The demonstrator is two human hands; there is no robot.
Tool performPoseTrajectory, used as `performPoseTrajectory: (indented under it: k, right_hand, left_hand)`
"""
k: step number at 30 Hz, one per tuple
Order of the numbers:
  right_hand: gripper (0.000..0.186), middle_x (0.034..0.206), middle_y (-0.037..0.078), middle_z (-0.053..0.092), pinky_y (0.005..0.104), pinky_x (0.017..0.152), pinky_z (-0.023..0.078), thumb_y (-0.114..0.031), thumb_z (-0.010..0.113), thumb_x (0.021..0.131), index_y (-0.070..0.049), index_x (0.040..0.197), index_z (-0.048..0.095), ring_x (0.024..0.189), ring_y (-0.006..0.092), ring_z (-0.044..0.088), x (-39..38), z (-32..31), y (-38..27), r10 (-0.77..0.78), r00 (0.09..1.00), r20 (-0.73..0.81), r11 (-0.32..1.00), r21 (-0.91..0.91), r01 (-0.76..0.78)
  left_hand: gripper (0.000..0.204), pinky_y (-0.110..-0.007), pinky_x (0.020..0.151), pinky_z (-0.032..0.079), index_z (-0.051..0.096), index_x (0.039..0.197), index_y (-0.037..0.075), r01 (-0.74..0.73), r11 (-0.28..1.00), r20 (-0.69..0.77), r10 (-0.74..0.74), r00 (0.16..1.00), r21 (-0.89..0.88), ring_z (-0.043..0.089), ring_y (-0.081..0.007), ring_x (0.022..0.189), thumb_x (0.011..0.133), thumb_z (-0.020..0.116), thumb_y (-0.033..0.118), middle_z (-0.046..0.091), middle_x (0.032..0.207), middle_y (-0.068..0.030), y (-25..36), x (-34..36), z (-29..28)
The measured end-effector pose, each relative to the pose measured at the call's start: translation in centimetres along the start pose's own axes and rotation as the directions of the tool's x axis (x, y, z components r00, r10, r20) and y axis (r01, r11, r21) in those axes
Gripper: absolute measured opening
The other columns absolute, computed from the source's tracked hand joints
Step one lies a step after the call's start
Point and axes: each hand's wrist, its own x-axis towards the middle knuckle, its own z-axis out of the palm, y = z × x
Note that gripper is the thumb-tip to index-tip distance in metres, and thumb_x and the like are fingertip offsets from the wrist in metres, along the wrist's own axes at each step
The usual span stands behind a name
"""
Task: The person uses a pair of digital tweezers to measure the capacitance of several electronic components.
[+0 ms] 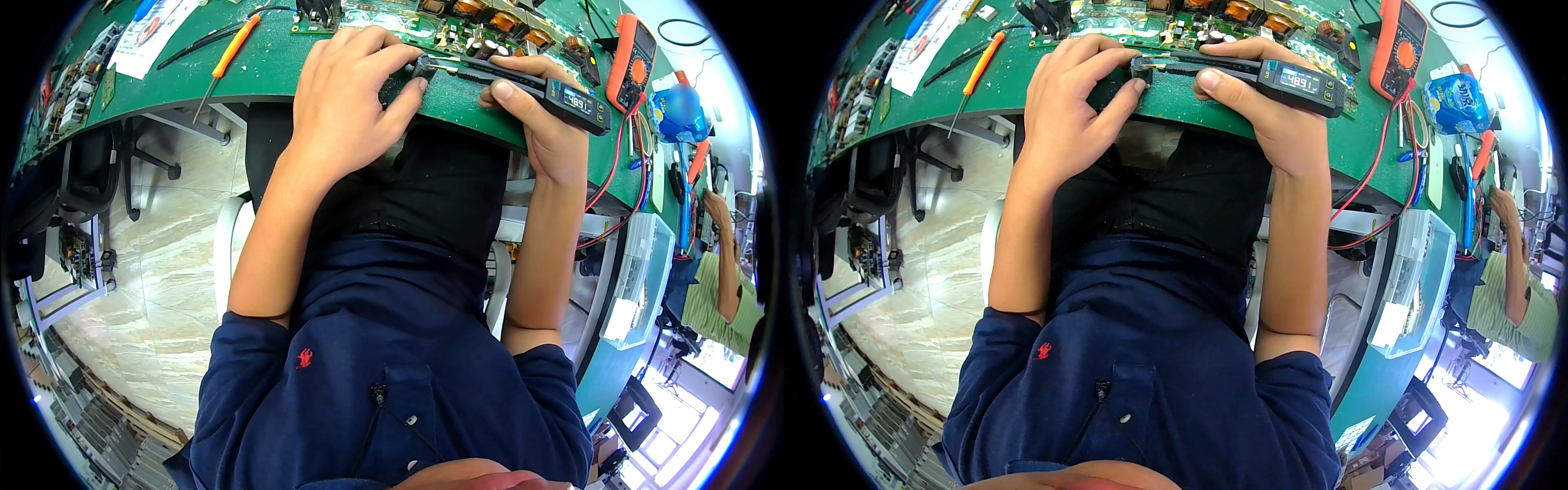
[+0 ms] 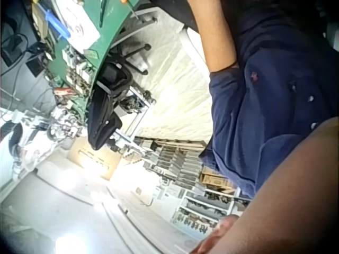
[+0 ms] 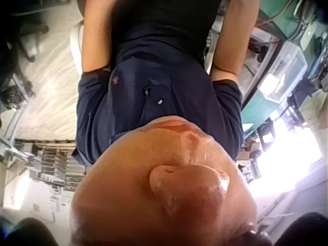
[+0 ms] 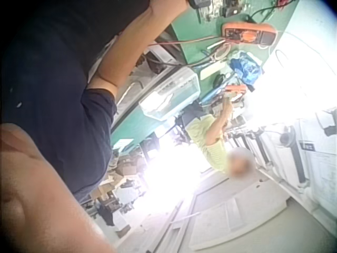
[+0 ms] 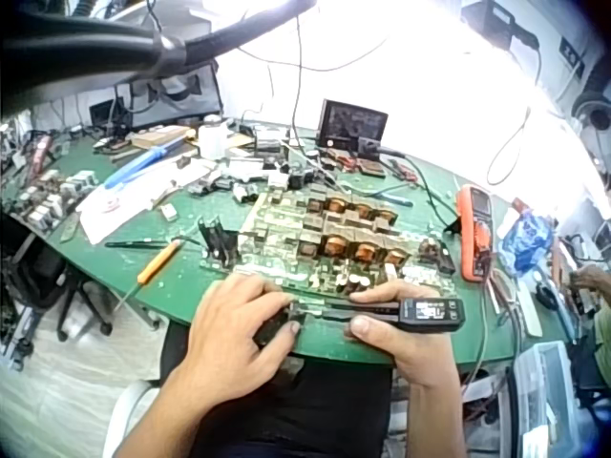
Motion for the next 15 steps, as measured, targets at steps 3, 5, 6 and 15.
performPoseTrajectory:
  k: [3,5,6,15]
  right_hand:
    - [0.028,0.081,0.011,0.069,0.0237,0.074,0.051,-0.008,0.075,0.080,0.003,0.105,0.067,0.077,0.0149,0.067,-0.04,-0.08,0.15,-0.003,1.000,-0.007,1.000,-0.013,0.003]
    - [0.028,0.082,0.011,0.069,0.0238,0.074,0.051,-0.008,0.075,0.080,0.003,0.105,0.067,0.077,0.0148,0.067,-0.02,-0.13,0.15,-0.006,1.000,-0.005,1.000,-0.018,0.006]
    - [0.028,0.082,0.011,0.069,0.0238,0.074,0.051,-0.007,0.075,0.080,0.003,0.105,0.067,0.077,0.0148,0.067,-0.02,-0.18,0.12,-0.007,1.000,-0.005,1.000,-0.023,0.007]
    - [0.028,0.082,0.011,0.070,0.0235,0.073,0.052,-0.006,0.075,0.080,0.003,0.105,0.067,0.077,0.0147,0.068,0.03,-0.21,0.25,0.001,1.000,0.003,1.000,0.004,-0.001]
  left_hand:
    - [0.021,-0.036,0.079,0.041,0.069,0.095,0.008,-0.015,1.000,-0.016,0.015,1.000,0.014,0.056,-0.0233,0.090,0.077,0.069,0.019,0.061,0.091,-0.0036,-0.02,-0.03,0.08]
    - [0.022,-0.036,0.079,0.042,0.067,0.097,0.006,-0.008,1.000,0.005,0.008,1.000,0.002,0.056,-0.0259,0.091,0.078,0.068,0.018,0.061,0.093,-0.0052,0.16,0.03,-0.18]
    - [0.022,-0.036,0.080,0.043,0.066,0.098,0.005,-0.005,1.000,0.015,0.005,1.000,-0.005,0.057,-0.0272,0.091,0.079,0.068,0.017,0.061,0.094,-0.0061,0.27,0.08,-0.30]
    - [0.023,-0.036,0.079,0.043,0.066,0.098,0.004,-0.005,1.000,0.018,0.005,1.000,-0.010,0.056,-0.0276,0.090,0.079,0.068,0.017,0.060,0.093,-0.0072,0.29,0.08,-0.40]
